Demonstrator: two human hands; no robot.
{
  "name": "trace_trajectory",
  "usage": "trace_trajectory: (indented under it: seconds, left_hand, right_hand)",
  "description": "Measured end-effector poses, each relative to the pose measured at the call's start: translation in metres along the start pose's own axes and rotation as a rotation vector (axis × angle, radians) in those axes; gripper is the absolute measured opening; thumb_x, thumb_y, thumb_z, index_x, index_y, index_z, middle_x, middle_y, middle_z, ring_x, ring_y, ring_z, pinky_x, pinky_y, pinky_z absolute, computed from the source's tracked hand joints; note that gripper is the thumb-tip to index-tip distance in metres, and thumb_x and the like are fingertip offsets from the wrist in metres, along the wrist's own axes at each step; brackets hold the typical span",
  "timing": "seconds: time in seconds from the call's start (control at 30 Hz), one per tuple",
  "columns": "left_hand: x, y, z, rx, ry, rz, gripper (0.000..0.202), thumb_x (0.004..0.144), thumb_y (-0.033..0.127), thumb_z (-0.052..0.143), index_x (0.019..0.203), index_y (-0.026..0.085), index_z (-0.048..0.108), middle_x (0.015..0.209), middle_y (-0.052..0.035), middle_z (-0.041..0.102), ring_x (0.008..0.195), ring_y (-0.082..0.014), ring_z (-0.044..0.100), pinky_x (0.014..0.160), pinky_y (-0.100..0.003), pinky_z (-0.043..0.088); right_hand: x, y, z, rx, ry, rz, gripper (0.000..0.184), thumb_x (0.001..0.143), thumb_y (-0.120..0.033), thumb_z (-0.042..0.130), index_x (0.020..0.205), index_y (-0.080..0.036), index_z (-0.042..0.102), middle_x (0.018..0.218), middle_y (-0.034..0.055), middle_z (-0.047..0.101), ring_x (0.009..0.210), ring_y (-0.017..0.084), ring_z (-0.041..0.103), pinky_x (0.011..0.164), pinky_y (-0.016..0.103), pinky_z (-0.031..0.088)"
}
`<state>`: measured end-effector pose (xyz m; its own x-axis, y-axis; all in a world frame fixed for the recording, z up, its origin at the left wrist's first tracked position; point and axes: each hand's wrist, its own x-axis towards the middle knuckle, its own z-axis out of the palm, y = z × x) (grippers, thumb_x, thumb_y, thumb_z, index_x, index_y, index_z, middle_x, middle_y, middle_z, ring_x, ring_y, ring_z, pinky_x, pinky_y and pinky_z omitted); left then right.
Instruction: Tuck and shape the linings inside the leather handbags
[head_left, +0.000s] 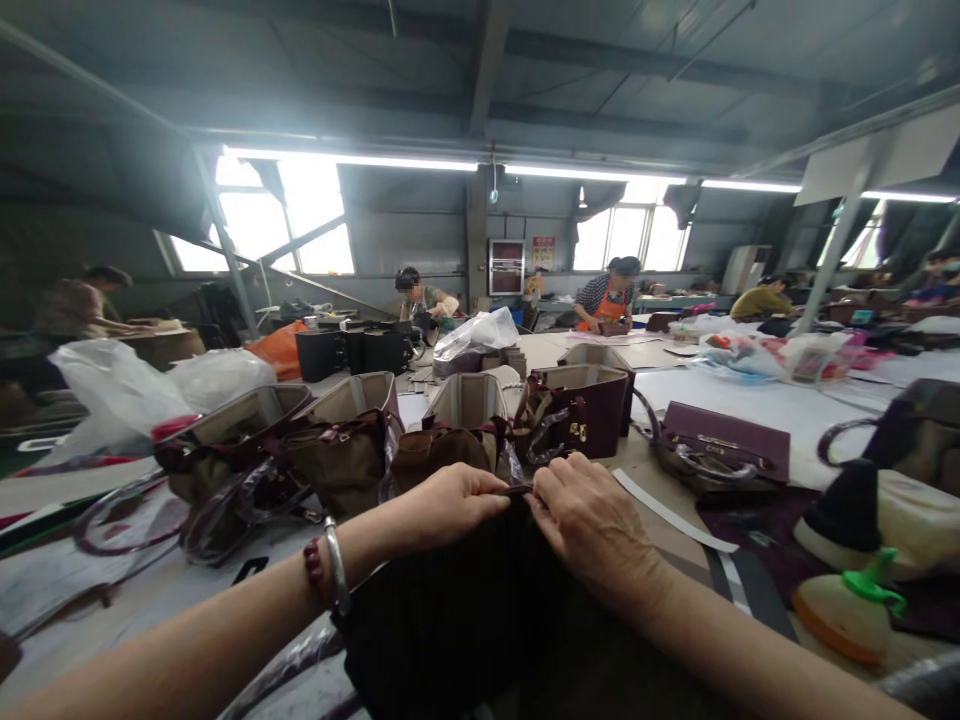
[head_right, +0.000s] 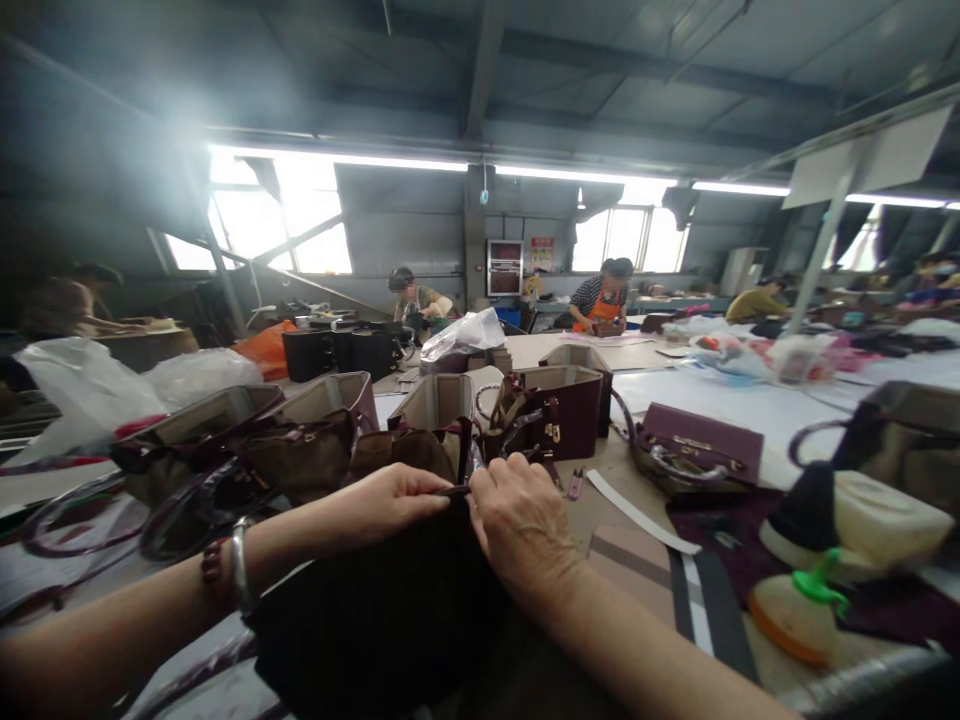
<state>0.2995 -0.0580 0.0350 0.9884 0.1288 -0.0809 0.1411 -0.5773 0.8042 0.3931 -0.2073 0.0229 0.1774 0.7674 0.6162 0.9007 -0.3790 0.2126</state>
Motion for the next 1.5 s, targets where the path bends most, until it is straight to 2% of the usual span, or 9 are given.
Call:
trace_trajectory:
  seconds: [0.13, 0.33, 0.5, 0.67, 0.93, 1.1, 1.23, 1.33, 1.5]
  left_hand:
    - [0.005, 0.0, 0.001, 0.019, -0.023, 0.085, 0.035, 0.075, 0.037, 0.045, 0.097, 0.015, 0.061, 0.073, 0.0006, 0.058, 0.058, -0.0091, 0.042, 0.054, -0.018, 0.034]
    - [0.01, 0.012, 0.007, 0.202, 0.075, 0.077, 0.033, 0.075, 0.033, 0.041, 0.079, 0.011, 0.065, 0.06, 0.0006, 0.054, 0.05, -0.0087, 0.038, 0.047, -0.019, 0.03]
    - [0.01, 0.026, 0.016, 0.345, 0.19, 0.095, 0.028, 0.073, 0.023, 0.04, 0.07, 0.01, 0.064, 0.059, -0.0012, 0.056, 0.054, -0.0101, 0.043, 0.051, -0.019, 0.031]
    - [0.011, 0.034, 0.021, 0.351, 0.178, 0.09, 0.026, 0.071, 0.021, 0.04, 0.067, 0.011, 0.063, 0.058, -0.0014, 0.056, 0.055, -0.0105, 0.044, 0.049, -0.019, 0.03]
    - [0.018, 0.03, 0.028, 0.303, 0.175, 0.111, 0.028, 0.072, 0.022, 0.038, 0.07, 0.011, 0.064, 0.062, -0.001, 0.058, 0.059, -0.0113, 0.048, 0.053, -0.02, 0.034]
    - [0.024, 0.026, 0.031, 0.243, 0.162, 0.126, 0.028, 0.074, 0.023, 0.038, 0.079, 0.014, 0.065, 0.071, -0.0007, 0.062, 0.066, -0.0131, 0.053, 0.061, -0.021, 0.039]
    - [0.027, 0.027, 0.029, 0.199, 0.131, 0.198, 0.029, 0.076, 0.021, 0.039, 0.092, 0.019, 0.063, 0.085, 0.0008, 0.064, 0.08, -0.0127, 0.056, 0.074, -0.02, 0.04]
    - [0.029, 0.03, 0.027, 0.197, 0.109, 0.201, 0.029, 0.077, 0.02, 0.038, 0.091, 0.02, 0.063, 0.088, 0.0007, 0.064, 0.082, -0.0123, 0.057, 0.075, -0.019, 0.04]
    - [0.03, 0.031, 0.021, 0.253, 0.128, 0.193, 0.028, 0.076, 0.019, 0.04, 0.093, 0.019, 0.063, 0.088, 0.0005, 0.065, 0.082, -0.0119, 0.057, 0.076, -0.018, 0.04]
  right_hand:
    - [-0.001, 0.001, -0.001, 0.01, 0.009, 0.0, 0.008, 0.077, -0.018, 0.05, 0.069, -0.018, 0.05, 0.069, 0.0027, 0.051, 0.071, 0.019, 0.041, 0.064, 0.028, 0.027]
    - [-0.004, 0.005, 0.002, 0.047, 0.044, 0.024, 0.007, 0.075, -0.015, 0.052, 0.068, -0.018, 0.05, 0.069, 0.0028, 0.05, 0.071, 0.019, 0.041, 0.065, 0.029, 0.029]
    - [-0.014, 0.012, 0.01, 0.103, 0.141, 0.017, 0.011, 0.077, -0.015, 0.048, 0.066, -0.016, 0.049, 0.066, 0.0034, 0.048, 0.068, 0.019, 0.04, 0.063, 0.029, 0.031]
    - [-0.027, 0.02, 0.011, 0.18, 0.193, -0.009, 0.019, 0.083, -0.018, 0.041, 0.067, -0.015, 0.051, 0.066, 0.0045, 0.048, 0.067, 0.019, 0.041, 0.062, 0.031, 0.032]
    - [-0.038, 0.027, 0.011, 0.287, 0.317, -0.062, 0.016, 0.084, -0.017, 0.04, 0.072, -0.015, 0.05, 0.065, 0.0037, 0.048, 0.066, 0.017, 0.042, 0.062, 0.03, 0.034]
    - [-0.04, 0.032, 0.011, 0.257, 0.315, -0.024, 0.017, 0.084, -0.017, 0.04, 0.07, -0.015, 0.05, 0.064, 0.0036, 0.048, 0.064, 0.017, 0.042, 0.062, 0.029, 0.033]
    - [-0.04, 0.034, 0.008, 0.141, 0.283, -0.084, 0.02, 0.084, -0.015, 0.038, 0.071, -0.017, 0.053, 0.061, 0.0024, 0.047, 0.061, 0.016, 0.04, 0.061, 0.029, 0.029]
    - [-0.037, 0.035, 0.008, 0.07, 0.27, -0.086, 0.024, 0.085, -0.015, 0.037, 0.069, -0.017, 0.054, 0.06, 0.0026, 0.047, 0.06, 0.016, 0.039, 0.061, 0.03, 0.027]
    - [-0.029, 0.034, 0.009, 0.05, 0.197, 0.022, 0.021, 0.082, -0.018, 0.041, 0.065, -0.018, 0.053, 0.061, 0.0036, 0.048, 0.064, 0.018, 0.039, 0.061, 0.03, 0.025]
